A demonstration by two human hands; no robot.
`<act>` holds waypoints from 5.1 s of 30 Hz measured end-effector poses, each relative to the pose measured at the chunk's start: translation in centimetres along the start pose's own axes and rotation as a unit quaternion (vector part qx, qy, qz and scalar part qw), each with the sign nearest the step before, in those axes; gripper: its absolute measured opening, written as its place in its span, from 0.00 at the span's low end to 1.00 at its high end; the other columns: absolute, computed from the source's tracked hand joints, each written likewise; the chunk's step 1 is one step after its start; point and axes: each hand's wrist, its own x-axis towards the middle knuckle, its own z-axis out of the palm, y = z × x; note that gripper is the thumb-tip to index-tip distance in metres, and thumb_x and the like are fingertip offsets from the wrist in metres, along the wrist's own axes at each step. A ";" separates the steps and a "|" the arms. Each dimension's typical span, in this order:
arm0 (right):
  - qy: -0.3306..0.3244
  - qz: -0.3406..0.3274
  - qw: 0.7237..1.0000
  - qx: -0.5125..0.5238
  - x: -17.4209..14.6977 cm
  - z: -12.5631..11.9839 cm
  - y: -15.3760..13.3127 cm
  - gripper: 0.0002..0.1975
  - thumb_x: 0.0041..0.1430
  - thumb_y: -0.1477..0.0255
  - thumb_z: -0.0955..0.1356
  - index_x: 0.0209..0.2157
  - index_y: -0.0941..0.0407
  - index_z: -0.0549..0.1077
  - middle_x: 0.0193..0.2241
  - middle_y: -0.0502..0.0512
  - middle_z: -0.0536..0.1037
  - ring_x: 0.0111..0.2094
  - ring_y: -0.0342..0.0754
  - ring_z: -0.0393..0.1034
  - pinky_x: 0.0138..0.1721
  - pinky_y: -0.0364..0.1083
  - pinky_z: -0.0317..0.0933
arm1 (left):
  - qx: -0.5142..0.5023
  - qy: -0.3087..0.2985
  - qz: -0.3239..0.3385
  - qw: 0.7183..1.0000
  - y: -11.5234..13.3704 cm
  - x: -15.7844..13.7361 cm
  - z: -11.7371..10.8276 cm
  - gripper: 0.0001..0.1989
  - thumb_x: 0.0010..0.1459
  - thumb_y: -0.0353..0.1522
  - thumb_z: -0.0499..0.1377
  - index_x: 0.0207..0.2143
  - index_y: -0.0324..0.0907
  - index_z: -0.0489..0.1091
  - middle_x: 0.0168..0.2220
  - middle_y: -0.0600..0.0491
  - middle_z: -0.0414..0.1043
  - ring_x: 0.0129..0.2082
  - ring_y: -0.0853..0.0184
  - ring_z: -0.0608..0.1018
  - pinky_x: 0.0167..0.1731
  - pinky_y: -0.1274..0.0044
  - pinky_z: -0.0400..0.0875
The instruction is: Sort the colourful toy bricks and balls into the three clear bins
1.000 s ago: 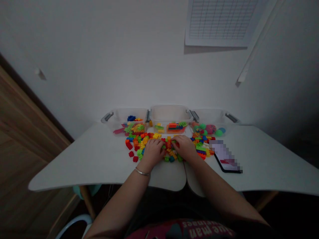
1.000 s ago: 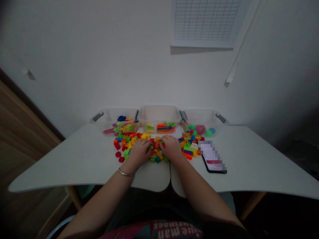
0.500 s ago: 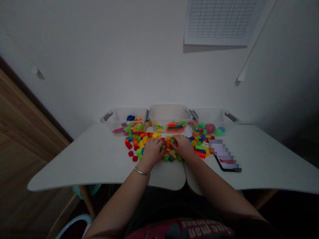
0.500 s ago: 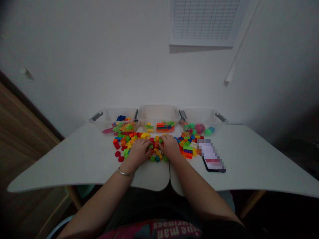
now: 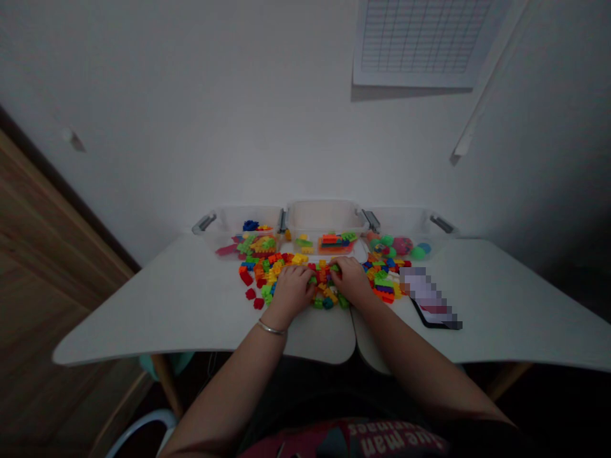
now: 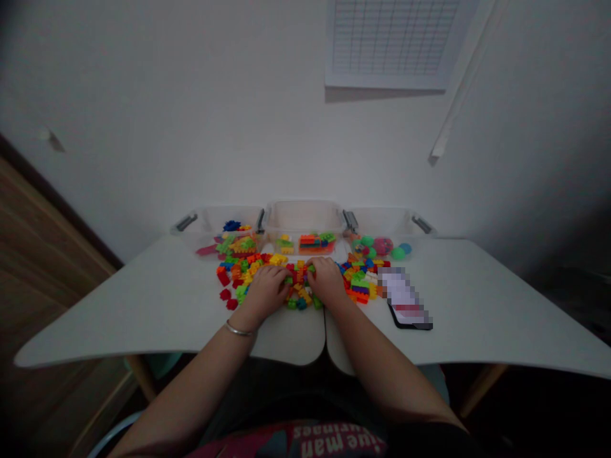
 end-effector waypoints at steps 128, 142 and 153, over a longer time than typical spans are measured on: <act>-0.024 -0.007 0.980 -0.199 8.9 -4.6 0.7 0.24 0.69 0.64 0.55 0.37 0.58 0.79 0.35 0.59 0.82 0.39 0.51 0.74 0.58 0.53 0.51 | -0.018 -0.009 -0.012 1.000 -0.3 -0.1 -0.1 0.11 0.56 0.31 0.58 0.43 0.44 0.72 0.44 0.49 0.74 0.46 0.58 0.72 0.52 0.63 0.64; 0.119 -0.006 0.987 0.107 8.6 -4.9 1.6 0.13 0.61 0.69 0.62 0.34 0.54 0.78 0.36 0.54 0.82 0.42 0.52 0.74 0.49 0.52 0.64 | -0.012 -0.012 -0.011 1.000 -0.4 -0.1 0.1 0.11 0.56 0.32 0.58 0.43 0.44 0.72 0.44 0.49 0.74 0.46 0.58 0.71 0.51 0.63 0.64; 0.024 -0.008 0.998 0.054 3.5 -3.9 0.7 0.12 0.60 0.70 0.63 0.35 0.55 0.78 0.38 0.56 0.81 0.41 0.51 0.73 0.47 0.49 0.63 | -0.016 -0.011 -0.004 1.000 -0.1 0.1 -0.3 0.11 0.56 0.30 0.57 0.42 0.43 0.72 0.43 0.49 0.74 0.46 0.58 0.72 0.50 0.65 0.65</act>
